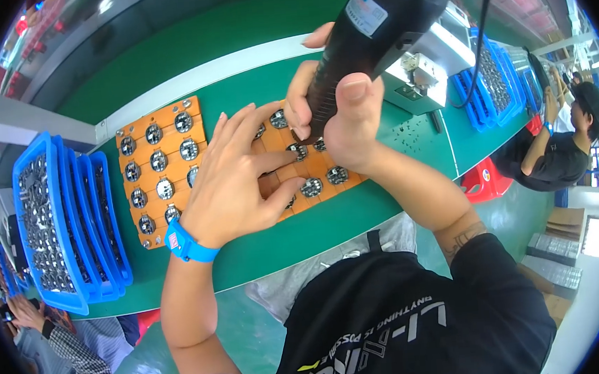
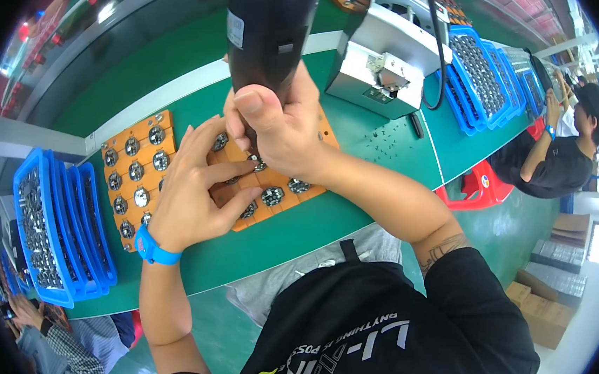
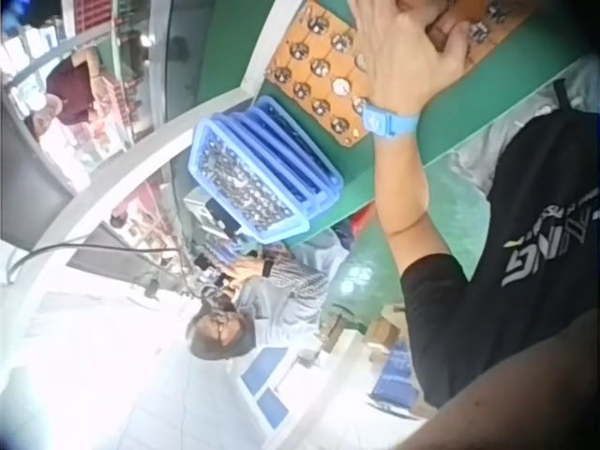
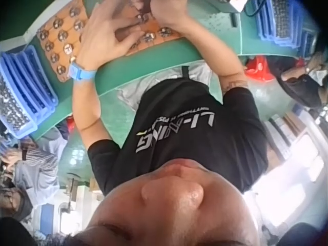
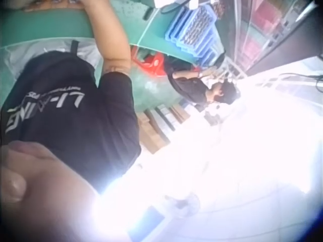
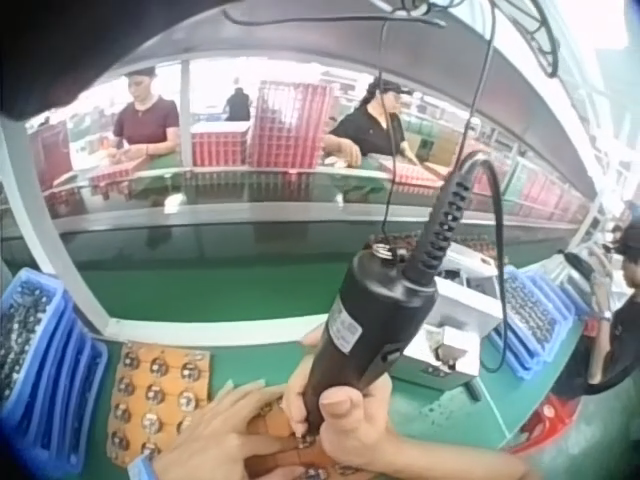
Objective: The person screws electronic components onto a printed circuit board using an electric screwdriver.
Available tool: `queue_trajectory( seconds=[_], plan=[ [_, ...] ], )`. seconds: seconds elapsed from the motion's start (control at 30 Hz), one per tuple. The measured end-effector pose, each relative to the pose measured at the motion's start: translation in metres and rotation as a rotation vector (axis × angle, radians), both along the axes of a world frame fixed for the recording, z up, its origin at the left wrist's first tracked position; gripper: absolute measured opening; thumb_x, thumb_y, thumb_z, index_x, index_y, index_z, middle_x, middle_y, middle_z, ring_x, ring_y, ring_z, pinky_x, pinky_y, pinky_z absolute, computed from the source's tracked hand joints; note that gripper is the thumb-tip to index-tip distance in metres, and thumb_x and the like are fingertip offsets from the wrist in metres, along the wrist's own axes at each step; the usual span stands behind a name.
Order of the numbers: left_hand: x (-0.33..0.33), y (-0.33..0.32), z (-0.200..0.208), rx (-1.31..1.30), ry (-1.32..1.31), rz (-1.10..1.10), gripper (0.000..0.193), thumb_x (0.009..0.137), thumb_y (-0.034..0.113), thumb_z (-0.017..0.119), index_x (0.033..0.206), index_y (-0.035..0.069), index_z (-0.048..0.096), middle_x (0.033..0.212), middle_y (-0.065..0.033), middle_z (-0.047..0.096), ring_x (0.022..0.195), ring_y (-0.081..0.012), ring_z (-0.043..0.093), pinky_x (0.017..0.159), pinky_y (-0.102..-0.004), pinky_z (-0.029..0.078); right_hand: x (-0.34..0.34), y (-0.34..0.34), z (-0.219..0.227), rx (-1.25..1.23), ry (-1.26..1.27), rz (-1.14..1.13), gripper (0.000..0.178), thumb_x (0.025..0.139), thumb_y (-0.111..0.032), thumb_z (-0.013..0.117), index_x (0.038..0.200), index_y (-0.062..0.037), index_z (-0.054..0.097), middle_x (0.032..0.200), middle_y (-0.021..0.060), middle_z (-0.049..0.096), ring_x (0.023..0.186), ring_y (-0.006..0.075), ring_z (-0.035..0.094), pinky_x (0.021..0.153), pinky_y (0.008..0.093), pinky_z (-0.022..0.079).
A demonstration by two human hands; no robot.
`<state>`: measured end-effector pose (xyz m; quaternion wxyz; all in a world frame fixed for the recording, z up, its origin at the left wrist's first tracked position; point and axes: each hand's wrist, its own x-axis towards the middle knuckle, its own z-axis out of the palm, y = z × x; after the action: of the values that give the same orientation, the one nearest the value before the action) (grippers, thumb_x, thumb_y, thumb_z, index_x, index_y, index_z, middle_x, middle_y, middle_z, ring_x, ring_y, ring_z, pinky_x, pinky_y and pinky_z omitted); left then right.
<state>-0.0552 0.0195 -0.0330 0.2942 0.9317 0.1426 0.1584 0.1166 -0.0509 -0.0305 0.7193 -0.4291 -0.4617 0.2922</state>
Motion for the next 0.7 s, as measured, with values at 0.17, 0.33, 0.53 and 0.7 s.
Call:
queue_trajectory(
  seconds=[0.17,0.33,0.53,0.7],
  plan=[
    [0.004,0.0,-0.001,-0.039,-0.043,-0.032,0.03,0.073,0.022,0.085,0.097,0.005,0.083,0.143,-0.0201,0.058,0.133,-0.0464,0.051,0.113,-0.0519,0.041,0.004,-0.002,0.011,0.03,-0.044,-0.131,0.09,0.097,-0.078,0.04,0.147,-0.0031,0.032,0.064,0.0082,0.056,0.047,0.0143,0.052,0.049,0.0286,0.046],
    [-0.002,-0.001,0.005,-0.016,0.0,-0.022,0.033,0.072,0.02,0.086,0.101,0.003,0.082,0.147,-0.0214,0.056,0.138,-0.0474,0.05,0.116,-0.0558,0.039,0.069,-0.036,0.055,0.204,-0.102,-0.449,0.088,0.103,-0.076,0.021,0.065,-0.0027,0.052,0.052,0.0078,0.052,0.044,0.0153,0.054,0.04,0.0281,0.041],
    [0.002,0.003,-0.001,-0.084,-0.023,-0.015,0.032,0.072,0.021,0.085,0.098,0.004,0.083,0.148,-0.0203,0.056,0.138,-0.0488,0.05,0.115,-0.0648,0.036,0.12,-0.056,0.058,0.212,-0.213,-0.705,0.075,0.103,-0.074,0.03,0.132,-0.0067,0.046,0.062,0.0101,0.051,0.046,0.0209,0.048,0.05,0.0357,0.042],
    [0.004,0.002,0.001,-0.082,-0.022,-0.01,0.03,0.072,0.018,0.084,0.098,0.004,0.083,0.148,-0.0203,0.056,0.138,-0.0483,0.051,0.115,-0.0643,0.036,0.127,-0.054,0.046,0.222,-0.177,-0.601,0.066,0.106,-0.067,0.035,0.129,-0.0059,0.046,0.062,0.0108,0.05,0.047,0.0205,0.048,0.049,0.0357,0.043]
  ],
)
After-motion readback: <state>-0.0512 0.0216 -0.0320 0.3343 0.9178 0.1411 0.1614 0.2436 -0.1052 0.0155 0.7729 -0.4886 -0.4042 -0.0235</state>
